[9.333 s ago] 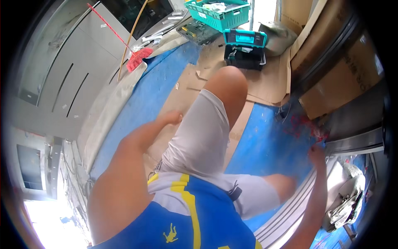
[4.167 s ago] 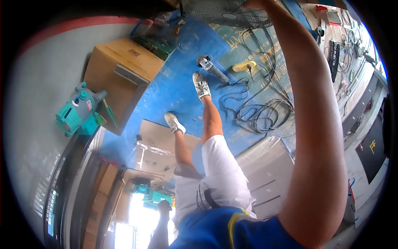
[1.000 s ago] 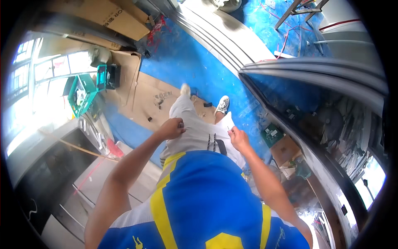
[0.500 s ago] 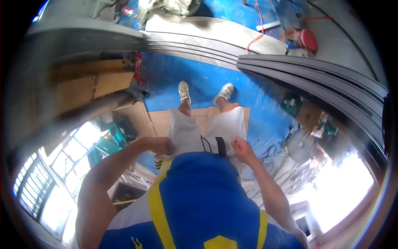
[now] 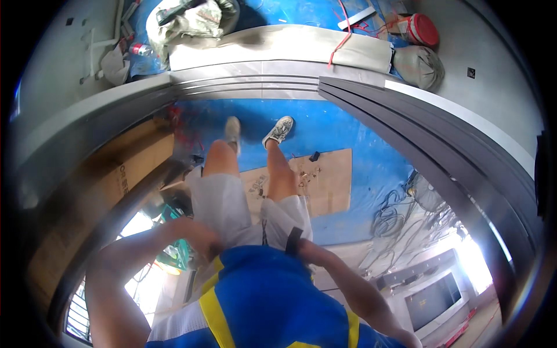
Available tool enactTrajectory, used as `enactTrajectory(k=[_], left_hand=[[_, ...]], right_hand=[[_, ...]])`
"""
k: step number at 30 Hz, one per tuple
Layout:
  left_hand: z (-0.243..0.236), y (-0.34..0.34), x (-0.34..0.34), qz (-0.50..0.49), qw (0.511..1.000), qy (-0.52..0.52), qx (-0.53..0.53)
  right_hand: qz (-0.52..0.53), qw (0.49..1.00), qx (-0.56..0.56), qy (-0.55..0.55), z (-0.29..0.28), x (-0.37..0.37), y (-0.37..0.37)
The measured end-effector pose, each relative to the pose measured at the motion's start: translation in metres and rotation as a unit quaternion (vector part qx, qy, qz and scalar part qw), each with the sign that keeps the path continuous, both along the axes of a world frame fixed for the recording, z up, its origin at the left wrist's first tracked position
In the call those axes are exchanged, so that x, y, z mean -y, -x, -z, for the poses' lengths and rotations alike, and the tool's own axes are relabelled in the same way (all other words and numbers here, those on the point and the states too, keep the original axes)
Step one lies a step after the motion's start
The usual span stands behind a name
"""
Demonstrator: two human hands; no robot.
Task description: The person installs hinges onto a cabinet door by positioning the hinge plates and securing them with a screwdriver, then retrieves additional hardware from a tool case to complete the assembly.
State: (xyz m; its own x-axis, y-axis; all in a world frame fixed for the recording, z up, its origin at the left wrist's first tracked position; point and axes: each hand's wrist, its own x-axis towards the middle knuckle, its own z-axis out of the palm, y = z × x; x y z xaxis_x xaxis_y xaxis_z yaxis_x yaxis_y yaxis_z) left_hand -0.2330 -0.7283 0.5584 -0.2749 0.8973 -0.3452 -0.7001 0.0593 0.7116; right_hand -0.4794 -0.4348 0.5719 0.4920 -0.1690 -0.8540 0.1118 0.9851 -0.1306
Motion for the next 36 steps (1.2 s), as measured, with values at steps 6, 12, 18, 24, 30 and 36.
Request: enactTrajectory(k=[6,12,18,24,30,36], left_hand=[[0.044,0.058,0.042,0.181,0.972,-0.119,0.093],[0.148,0.082,0.077,0.110,0.959,-0.161,0.205],[0.181,0.118,0.070,-0.171,0.954,0.244,0.024],[0.224,0.129,0.084,-0.288,0.925,0.243,-0.042],[0.372,0.171,0.061,-0.325,0.855,0.360,-0.180],[0.529,0.241,0.034,-0.306,0.879,0.360,-0.063]], right_hand=[[0.109,0.986,0.099,-0.073,0.001,0.023,-0.017],[0.183,0.965,0.185,0.026,0.057,0.062,-0.111],[0.257,0.939,0.227,-0.026,0.056,0.145,-0.142],[0.207,0.919,-0.165,0.294,0.146,0.136,-0.197],[0.365,0.849,-0.380,-0.044,0.302,0.191,-0.066],[0.261,0.801,-0.536,-0.046,0.564,0.116,0.010]])
